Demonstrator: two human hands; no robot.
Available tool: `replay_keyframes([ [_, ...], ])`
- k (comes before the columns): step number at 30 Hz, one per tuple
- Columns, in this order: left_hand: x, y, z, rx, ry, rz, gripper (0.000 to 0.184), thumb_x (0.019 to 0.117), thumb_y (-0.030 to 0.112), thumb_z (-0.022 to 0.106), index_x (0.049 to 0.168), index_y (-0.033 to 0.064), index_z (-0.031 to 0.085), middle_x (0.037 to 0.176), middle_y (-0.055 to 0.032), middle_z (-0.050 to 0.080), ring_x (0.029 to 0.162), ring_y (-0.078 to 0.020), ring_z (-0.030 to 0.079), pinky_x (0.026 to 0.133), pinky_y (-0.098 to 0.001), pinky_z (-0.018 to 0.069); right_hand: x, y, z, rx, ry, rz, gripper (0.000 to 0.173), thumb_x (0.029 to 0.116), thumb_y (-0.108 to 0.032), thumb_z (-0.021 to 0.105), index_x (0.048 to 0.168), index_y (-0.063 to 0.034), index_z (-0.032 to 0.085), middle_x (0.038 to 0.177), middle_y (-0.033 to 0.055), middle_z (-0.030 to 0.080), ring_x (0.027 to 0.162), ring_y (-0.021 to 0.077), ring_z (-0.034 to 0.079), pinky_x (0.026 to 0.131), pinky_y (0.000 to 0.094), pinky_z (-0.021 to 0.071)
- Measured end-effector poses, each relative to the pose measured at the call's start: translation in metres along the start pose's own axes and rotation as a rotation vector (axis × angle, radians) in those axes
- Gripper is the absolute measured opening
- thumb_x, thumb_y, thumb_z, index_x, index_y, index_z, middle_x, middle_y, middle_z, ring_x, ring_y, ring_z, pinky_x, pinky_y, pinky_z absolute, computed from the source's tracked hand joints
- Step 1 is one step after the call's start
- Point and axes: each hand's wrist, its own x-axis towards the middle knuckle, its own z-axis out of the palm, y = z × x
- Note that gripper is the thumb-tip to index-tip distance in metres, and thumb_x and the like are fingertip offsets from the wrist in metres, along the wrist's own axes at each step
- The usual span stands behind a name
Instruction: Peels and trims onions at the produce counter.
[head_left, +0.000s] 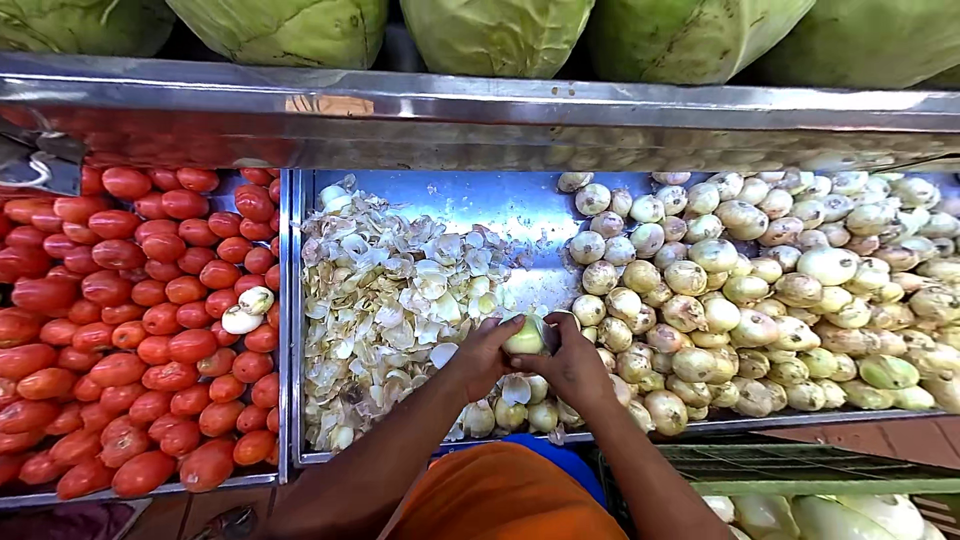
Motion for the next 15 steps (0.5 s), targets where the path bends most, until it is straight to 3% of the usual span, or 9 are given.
replay_keyframes([
  [1,0.002,-0.001,-0.003,-0.041,-0.045,-0.006,0.047,0.1069,0.042,0.050,0.140,0.0088,0.047,0.119,-0.0179,0.065,0.097,-0.0273,0.069,0.085,-0.0430,0.0588,0.002,0.007,-0.002,0.120,0.017,-0.052,0.073,0.0738,-0.045,0.092,0.130,-0.0128,0.059,0.090,0.0061,0.069,0.075,0.0231,0.066,0.067,0.0486,0.0582],
  [3,0.000,0.001,-0.011,-0.098,-0.134,-0.031,0.051,0.1079,0.049,0.039,0.139,0.0111,0.052,0.123,-0.0155,0.063,0.098,-0.0256,0.067,0.083,-0.0414,0.0580,0.007,0.023,-0.007,0.399,0.033,-0.061,0.032,0.0845,-0.024,0.084,0.108,-0.0089,0.068,0.076,0.0031,0.067,0.057,0.0151,0.057,0.052,0.0347,0.0483],
  [5,-0.005,0.001,-0.018,-0.132,-0.196,-0.033,0.055,0.1075,0.053,0.036,0.141,0.0120,0.051,0.127,-0.0157,0.061,0.103,-0.0267,0.066,0.087,-0.0425,0.0576,0.011,0.036,-0.010,0.478,0.067,0.047,0.011,0.0929,-0.016,0.076,0.094,-0.0064,0.070,0.072,0.0044,0.066,0.058,0.0152,0.057,0.053,0.0332,0.0470],
  [8,-0.006,0.004,-0.024,-0.150,-0.210,-0.004,0.057,0.1074,0.053,0.038,0.143,0.0110,0.050,0.130,-0.0167,0.061,0.107,-0.0280,0.066,0.092,-0.0447,0.0564,0.006,0.035,-0.013,0.401,0.005,0.077,0.014,0.0976,-0.022,0.072,0.098,-0.0081,0.073,0.078,0.0037,0.071,0.065,0.0158,0.063,0.060,0.0360,0.0513],
  [11,-0.006,0.002,-0.024,-0.120,-0.171,0.037,0.051,0.1090,0.046,0.039,0.144,0.0102,0.048,0.132,-0.0181,0.060,0.110,-0.0303,0.065,0.093,-0.0472,0.0557,-0.002,0.020,-0.010,0.406,-0.100,0.002,0.030,0.0915,-0.032,0.078,0.112,-0.0101,0.071,0.087,0.0021,0.071,0.064,0.0140,0.059,0.056,0.0337,0.0494],
  [13,-0.007,-0.001,-0.020,-0.100,-0.122,0.065,0.046,0.1092,0.040,0.043,0.142,0.0090,0.047,0.129,-0.0196,0.061,0.107,-0.0315,0.066,0.091,-0.0474,0.0564,0.000,0.011,-0.009,0.280,-0.122,-0.062,0.035,0.0887,-0.039,0.080,0.102,-0.0100,0.066,0.077,0.0023,0.065,0.063,0.0164,0.059,0.059,0.0388,0.0512],
  [15,-0.008,-0.002,-0.020,-0.057,-0.103,0.087,0.043,0.1091,0.038,0.044,0.141,0.0095,0.045,0.125,-0.0195,0.063,0.103,-0.0306,0.067,0.088,-0.0457,0.0570,0.004,0.007,-0.015,0.160,-0.177,-0.147,0.032,0.0951,-0.042,0.073,0.090,-0.0115,0.065,0.067,0.0011,0.061,0.059,0.0154,0.058,0.058,0.0387,0.0500],
])
